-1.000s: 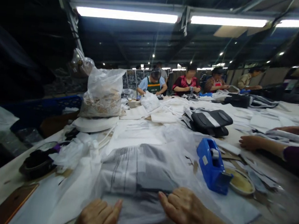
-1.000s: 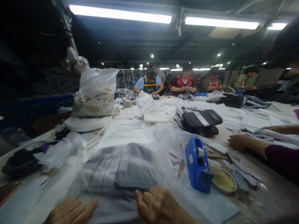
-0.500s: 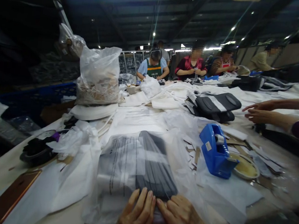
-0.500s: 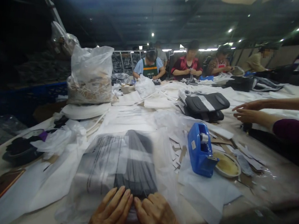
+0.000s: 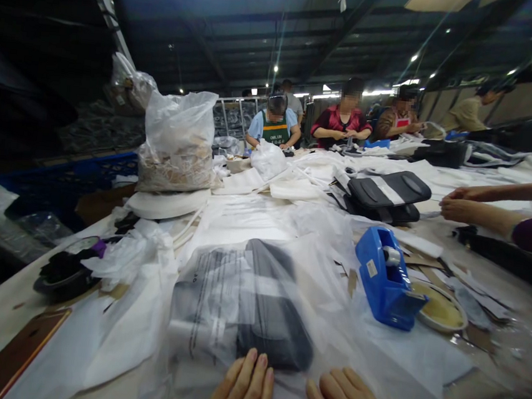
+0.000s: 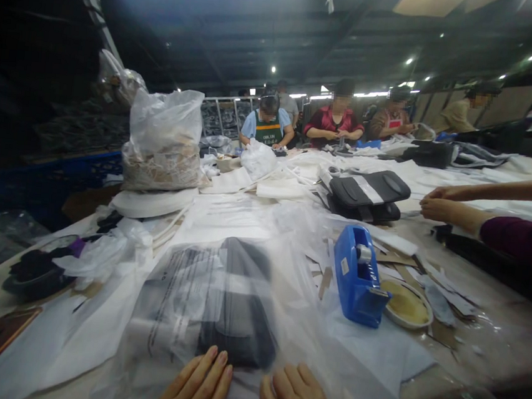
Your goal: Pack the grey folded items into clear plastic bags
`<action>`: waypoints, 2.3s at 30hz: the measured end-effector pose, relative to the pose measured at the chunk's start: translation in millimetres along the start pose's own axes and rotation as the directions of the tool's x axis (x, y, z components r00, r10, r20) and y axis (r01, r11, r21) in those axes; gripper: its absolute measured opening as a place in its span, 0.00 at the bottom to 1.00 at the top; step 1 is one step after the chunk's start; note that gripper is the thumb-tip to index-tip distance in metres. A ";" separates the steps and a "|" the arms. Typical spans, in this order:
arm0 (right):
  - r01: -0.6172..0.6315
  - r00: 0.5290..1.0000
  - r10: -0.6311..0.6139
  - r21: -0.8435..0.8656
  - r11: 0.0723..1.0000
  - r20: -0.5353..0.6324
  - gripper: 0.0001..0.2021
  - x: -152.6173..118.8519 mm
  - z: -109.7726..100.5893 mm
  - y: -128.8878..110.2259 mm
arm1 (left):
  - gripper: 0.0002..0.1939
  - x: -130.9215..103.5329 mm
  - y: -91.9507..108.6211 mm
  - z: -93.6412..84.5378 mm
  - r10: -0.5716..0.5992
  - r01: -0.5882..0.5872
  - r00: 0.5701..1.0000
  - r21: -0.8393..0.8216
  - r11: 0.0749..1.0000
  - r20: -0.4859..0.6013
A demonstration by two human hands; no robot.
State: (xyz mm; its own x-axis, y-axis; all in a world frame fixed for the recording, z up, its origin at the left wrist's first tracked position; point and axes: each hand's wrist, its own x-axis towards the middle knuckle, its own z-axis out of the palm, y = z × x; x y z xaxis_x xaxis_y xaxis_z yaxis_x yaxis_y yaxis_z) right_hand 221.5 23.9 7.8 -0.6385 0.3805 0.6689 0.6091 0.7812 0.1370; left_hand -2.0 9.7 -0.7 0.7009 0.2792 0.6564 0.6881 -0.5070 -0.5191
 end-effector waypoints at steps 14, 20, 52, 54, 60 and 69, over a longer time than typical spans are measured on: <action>-0.287 0.958 0.285 -0.076 0.955 -0.036 0.14 -57.0 -44.5 56.8 | 0.18 -8.8 26.2 29.5 -0.286 0.263 0.928 -0.122 0.957 -0.238; -0.851 0.496 0.856 0.276 0.447 0.143 0.14 -52.8 -41.7 59.4 | 0.18 -8.2 22.1 23.4 -0.256 0.233 0.944 -0.129 0.964 -0.208; -0.010 0.998 0.017 0.110 0.994 -0.058 0.20 13.3 23.6 -19.5 | 0.16 -2.4 -7.1 -16.7 -0.168 0.183 0.983 -0.325 0.928 0.073; -0.028 0.999 0.033 0.149 0.988 -0.029 0.20 14.3 21.6 -18.1 | 0.16 -3.5 -10.1 -19.8 -0.154 0.184 0.981 -0.344 0.921 0.114; -0.033 0.998 0.019 0.232 0.972 0.064 0.19 14.1 18.0 -10.3 | 0.16 -13.9 -3.7 -8.8 -0.188 0.164 0.982 -0.362 0.918 -0.033; -0.108 0.989 0.130 0.280 0.954 -0.063 0.18 18.0 27.3 -11.0 | 0.17 -14.2 -8.7 -10.2 -0.200 0.204 0.978 -0.379 0.903 0.052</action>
State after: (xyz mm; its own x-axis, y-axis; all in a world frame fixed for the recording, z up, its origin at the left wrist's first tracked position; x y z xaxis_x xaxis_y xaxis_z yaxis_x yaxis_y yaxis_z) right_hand 190.5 35.6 -1.7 -0.5228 0.4469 0.7259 0.5182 0.8428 -0.1457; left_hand -19.8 1.9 0.1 0.5581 0.4165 0.7176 0.6930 -0.7096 -0.1271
